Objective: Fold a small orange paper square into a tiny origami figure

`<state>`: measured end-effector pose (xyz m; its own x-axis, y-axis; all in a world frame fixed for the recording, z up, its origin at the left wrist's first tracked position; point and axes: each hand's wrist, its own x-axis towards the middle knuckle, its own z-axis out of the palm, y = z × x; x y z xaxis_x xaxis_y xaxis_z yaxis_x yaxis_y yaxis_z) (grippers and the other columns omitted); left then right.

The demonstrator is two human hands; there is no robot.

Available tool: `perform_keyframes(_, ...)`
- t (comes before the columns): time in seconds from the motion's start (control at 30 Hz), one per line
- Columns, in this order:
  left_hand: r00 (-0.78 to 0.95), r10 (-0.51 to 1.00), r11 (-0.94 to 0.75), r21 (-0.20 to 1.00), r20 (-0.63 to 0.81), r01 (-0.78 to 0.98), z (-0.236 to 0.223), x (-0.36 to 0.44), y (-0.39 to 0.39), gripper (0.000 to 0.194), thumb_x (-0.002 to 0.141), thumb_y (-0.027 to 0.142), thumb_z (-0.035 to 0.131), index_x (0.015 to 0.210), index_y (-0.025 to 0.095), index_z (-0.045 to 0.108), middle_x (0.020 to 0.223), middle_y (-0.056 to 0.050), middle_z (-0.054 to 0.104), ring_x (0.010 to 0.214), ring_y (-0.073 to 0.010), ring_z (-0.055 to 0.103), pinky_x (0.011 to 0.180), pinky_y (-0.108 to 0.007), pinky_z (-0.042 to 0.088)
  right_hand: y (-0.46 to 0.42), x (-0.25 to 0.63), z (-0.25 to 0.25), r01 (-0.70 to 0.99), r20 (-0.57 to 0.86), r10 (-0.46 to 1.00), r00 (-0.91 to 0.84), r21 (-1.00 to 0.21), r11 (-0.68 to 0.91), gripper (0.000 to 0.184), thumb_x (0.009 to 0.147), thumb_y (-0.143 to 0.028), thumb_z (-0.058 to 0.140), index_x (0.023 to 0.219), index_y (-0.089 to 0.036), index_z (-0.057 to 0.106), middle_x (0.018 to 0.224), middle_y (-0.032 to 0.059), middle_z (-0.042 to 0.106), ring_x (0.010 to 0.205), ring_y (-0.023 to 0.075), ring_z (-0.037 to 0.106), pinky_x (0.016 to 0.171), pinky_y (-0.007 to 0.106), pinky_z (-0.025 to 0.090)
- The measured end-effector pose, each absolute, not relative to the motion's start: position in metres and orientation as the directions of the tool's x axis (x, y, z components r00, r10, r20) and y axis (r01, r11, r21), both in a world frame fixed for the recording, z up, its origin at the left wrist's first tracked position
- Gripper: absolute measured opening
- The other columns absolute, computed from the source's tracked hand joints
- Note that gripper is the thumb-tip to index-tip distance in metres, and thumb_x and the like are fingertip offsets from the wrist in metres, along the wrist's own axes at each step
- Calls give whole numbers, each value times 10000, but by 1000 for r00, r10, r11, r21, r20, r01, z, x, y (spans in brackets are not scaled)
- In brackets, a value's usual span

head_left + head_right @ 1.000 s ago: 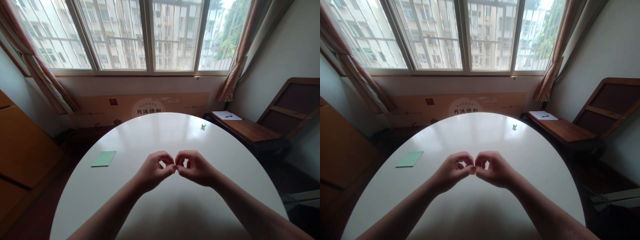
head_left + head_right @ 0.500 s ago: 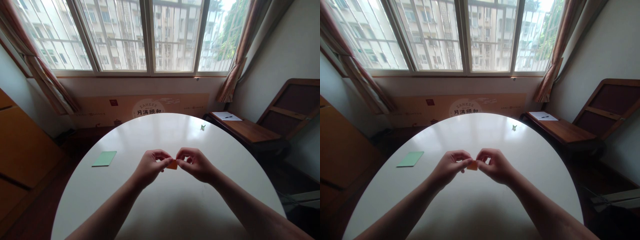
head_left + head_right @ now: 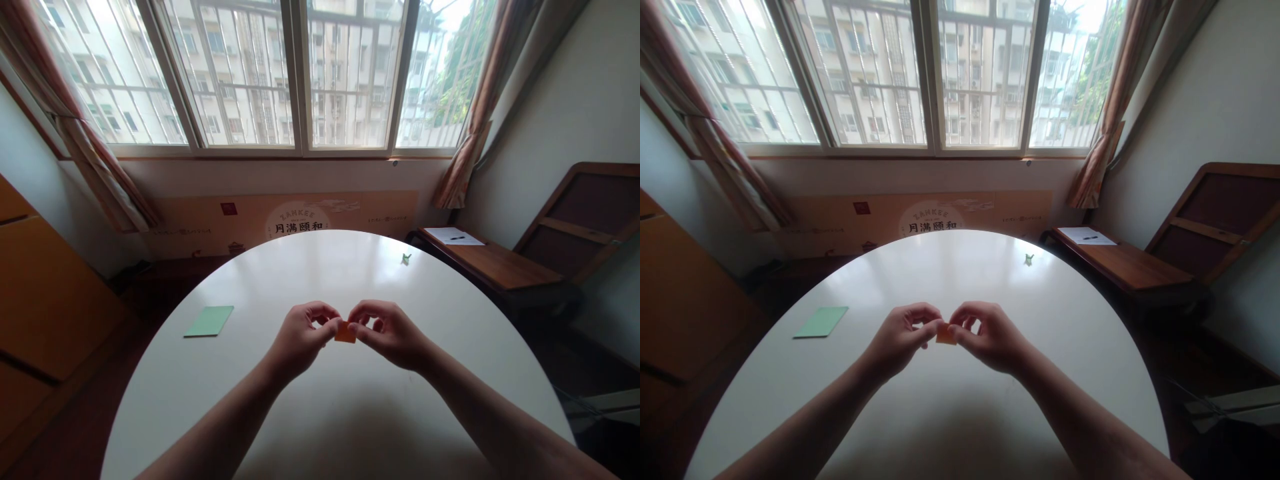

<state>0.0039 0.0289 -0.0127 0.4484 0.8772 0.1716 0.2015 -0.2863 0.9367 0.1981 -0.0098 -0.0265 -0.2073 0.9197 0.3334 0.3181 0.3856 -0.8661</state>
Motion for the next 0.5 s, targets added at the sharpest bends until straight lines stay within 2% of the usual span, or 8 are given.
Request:
perform_keyframes(0.2, 469, 875, -237, 951, 120, 199, -17, 4, 30, 342, 790, 426, 695, 885, 101, 748, 776, -96, 723, 640, -174, 597, 515, -265, 492, -7, 200, -30, 292, 326, 933, -151, -887, 357, 128, 862, -257, 638, 813, -151, 690, 749, 35, 665, 676, 147, 569, 548, 236, 431)
perform_keyframes(0.37, 459, 878, -254, 944, 135, 208, -17, 3, 30, 311, 808, 410, 670, 850, 109, 736, 767, -87, 710, 637, -165, 583, 518, -259, 483, -5, 200, -30, 282, 322, 937, -134, -894, 347, 159, 860, -297, 667, 844, -150, 725, 776, 54, 695, 716, 167, 604, 558, 243, 449)
perform_keyframes(0.5, 461, 877, -270, 934, 137, 235, -17, 3, 31, 295, 817, 402, 666, 847, 118, 742, 774, -90, 718, 650, -179, 601, 513, -260, 478, -5, 199, -31, 266, 311, 942, -127, -904, 335, 178, 848, -320, 686, 879, -159, 755, 775, 60, 715, 692, 169, 622, 508, 230, 432)
